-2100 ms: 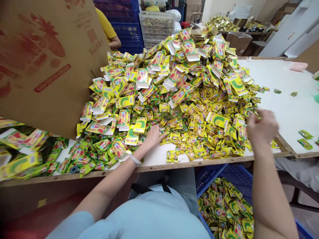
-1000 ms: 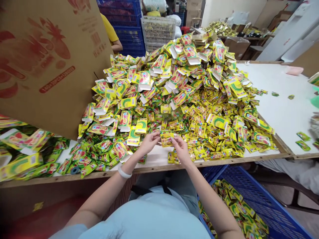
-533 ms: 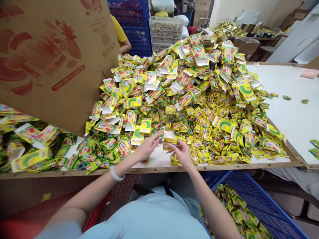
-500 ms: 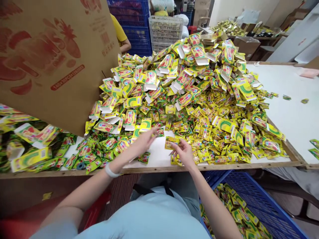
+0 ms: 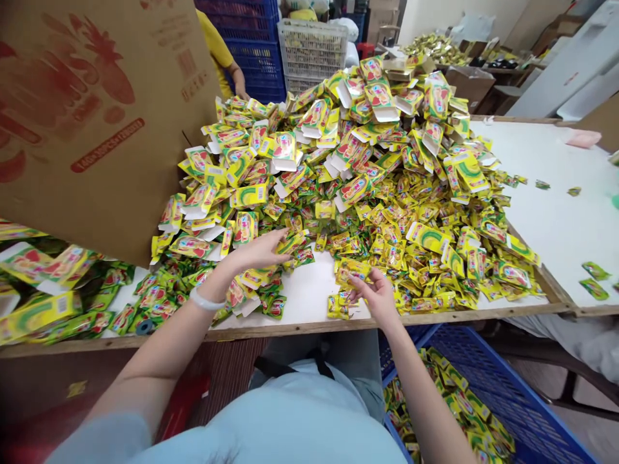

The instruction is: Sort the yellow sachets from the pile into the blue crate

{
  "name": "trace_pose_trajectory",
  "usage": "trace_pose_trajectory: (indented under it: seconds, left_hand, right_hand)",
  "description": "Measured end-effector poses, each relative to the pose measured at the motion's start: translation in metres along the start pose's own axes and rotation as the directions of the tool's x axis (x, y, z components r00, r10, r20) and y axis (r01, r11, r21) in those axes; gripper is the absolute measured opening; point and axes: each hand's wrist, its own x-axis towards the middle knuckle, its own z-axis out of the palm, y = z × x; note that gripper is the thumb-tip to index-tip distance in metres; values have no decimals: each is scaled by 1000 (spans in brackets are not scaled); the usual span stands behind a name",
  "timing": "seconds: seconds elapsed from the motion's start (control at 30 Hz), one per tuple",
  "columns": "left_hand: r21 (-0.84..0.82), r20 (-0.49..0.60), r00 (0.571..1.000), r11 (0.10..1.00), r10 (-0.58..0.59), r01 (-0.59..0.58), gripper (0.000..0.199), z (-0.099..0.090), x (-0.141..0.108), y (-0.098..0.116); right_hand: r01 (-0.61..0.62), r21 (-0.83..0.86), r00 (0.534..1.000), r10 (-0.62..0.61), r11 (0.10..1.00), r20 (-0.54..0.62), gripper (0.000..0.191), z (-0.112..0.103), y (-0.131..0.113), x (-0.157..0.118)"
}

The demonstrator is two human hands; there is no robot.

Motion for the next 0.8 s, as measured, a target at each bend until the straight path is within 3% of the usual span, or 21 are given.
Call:
trace_pose_trajectory:
  seconds: [0.07, 0.13, 0.23, 0.33, 0.43, 0.53, 0.63, 0.8]
  left_hand:
    - [-396, 16, 994, 914, 107, -92, 45, 6, -14, 8]
    - [-725, 36, 982, 681, 188, -103, 31, 20, -27, 24]
    - [-866, 100, 946, 495, 310, -71, 28, 43, -42, 52]
    - [-921, 112, 922, 386, 371, -44, 35, 57, -51, 66]
    - [-926, 131, 909, 376, 396, -31, 39, 60, -57, 66]
    - [-918, 158, 915, 397, 372, -3, 41, 60, -60, 63]
    - [-925, 179, 918, 378, 353, 35, 40, 61, -60, 63]
    - [-942, 126, 916, 336, 381, -10, 37, 65, -61, 65]
  right_hand:
    - [87, 22, 996, -87, 996, 4, 33, -1, -18, 4]
    - [208, 12, 978, -208, 978, 13, 29, 8, -36, 10]
    - [375, -99, 926, -368, 922, 83, 23, 26, -55, 18]
    - [555, -343, 830, -478, 758, 287, 14, 30, -63, 21]
    - [656, -548, 754, -411, 519, 512, 15, 19, -67, 15]
    - [693, -614, 720, -337, 378, 606, 21, 9, -68, 3]
    - [730, -610, 673, -474, 306, 567, 24, 4, -63, -9]
    - [798, -543, 556, -668, 263, 495, 37, 3, -45, -23]
